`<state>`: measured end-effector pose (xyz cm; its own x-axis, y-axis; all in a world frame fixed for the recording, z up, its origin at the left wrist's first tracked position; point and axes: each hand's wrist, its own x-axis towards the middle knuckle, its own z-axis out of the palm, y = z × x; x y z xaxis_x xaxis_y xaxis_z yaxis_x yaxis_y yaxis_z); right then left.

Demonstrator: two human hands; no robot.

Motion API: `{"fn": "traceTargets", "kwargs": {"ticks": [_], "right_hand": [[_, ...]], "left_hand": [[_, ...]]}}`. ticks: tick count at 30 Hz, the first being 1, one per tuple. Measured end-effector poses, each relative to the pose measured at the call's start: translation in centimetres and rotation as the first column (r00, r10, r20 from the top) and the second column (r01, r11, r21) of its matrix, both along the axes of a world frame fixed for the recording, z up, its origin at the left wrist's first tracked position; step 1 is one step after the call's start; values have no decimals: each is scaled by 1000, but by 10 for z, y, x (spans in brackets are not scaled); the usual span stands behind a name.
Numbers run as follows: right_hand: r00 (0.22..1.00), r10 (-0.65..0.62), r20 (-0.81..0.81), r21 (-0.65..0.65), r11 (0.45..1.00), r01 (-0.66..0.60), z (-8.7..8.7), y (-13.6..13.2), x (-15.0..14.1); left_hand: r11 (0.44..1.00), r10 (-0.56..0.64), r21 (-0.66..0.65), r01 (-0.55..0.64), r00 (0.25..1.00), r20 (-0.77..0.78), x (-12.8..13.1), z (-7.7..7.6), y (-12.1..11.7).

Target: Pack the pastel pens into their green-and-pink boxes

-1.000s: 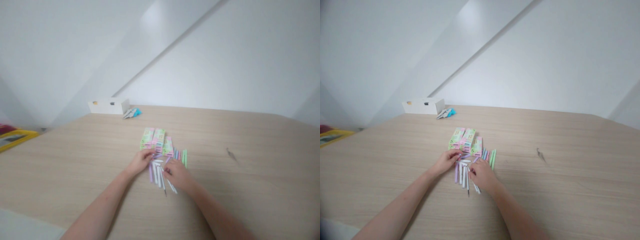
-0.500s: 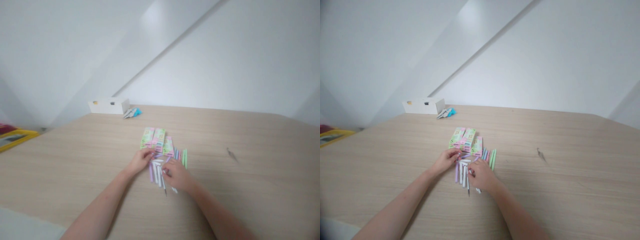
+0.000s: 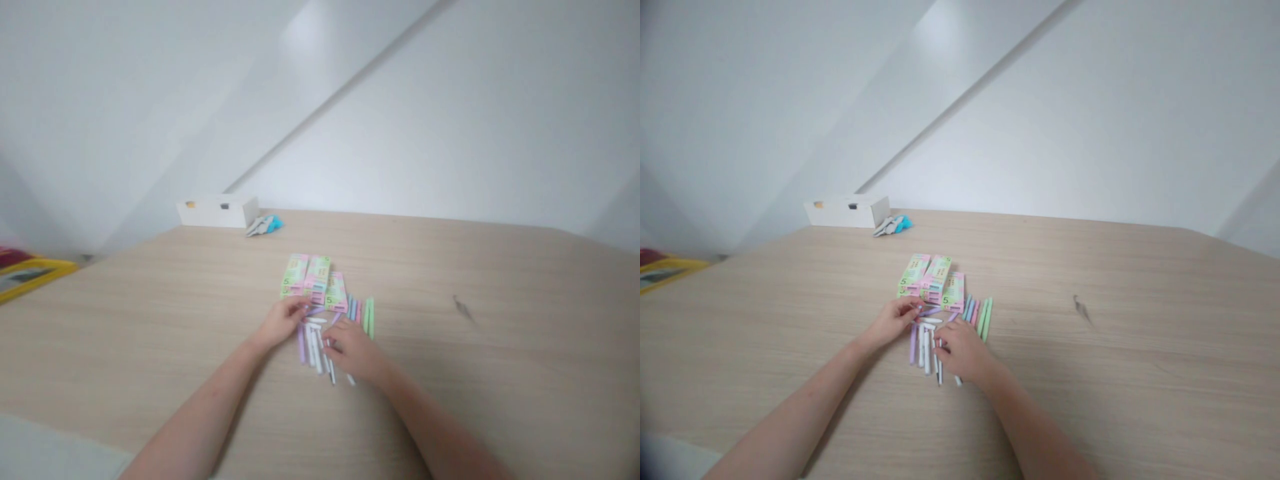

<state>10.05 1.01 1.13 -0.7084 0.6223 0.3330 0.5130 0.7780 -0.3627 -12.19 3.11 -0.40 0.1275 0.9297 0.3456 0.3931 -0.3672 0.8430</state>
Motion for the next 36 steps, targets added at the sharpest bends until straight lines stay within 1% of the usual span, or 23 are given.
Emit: {"fn": "traceTargets", "kwargs": {"ticks": [7, 13, 20, 24, 28, 33, 36], "right_hand": [[1000, -14, 1, 8, 1000, 14, 1, 0, 0], [999, -42, 0, 28, 999, 42, -1, 0, 0], [999, -49, 20, 47, 998, 48, 6, -8, -5], [996, -51, 67, 58, 997, 47, 4, -11, -8], [991, -83, 101, 78, 994, 75, 1, -9, -7], [989, -92, 113, 63, 994, 85, -1, -6, -6], [987, -107, 120, 75, 992, 98, -1, -5, -7]], "left_hand": [[1000, -14, -13, 13, 1000, -13, 3, 5, -3], [1000, -11, 19, 13, 998, -69, 4, 8, -5], [998, -24, 52, 31, 992, -123, 5, 10, -8], [997, -40, 62, 49, 990, -136, 6, 10, -8], [995, -72, 62, 83, 986, -153, 8, 11, -9], [991, -114, 48, 125, 976, -184, 10, 17, -12], [989, -131, 46, 143, 970, -205, 10, 17, -13]]}}
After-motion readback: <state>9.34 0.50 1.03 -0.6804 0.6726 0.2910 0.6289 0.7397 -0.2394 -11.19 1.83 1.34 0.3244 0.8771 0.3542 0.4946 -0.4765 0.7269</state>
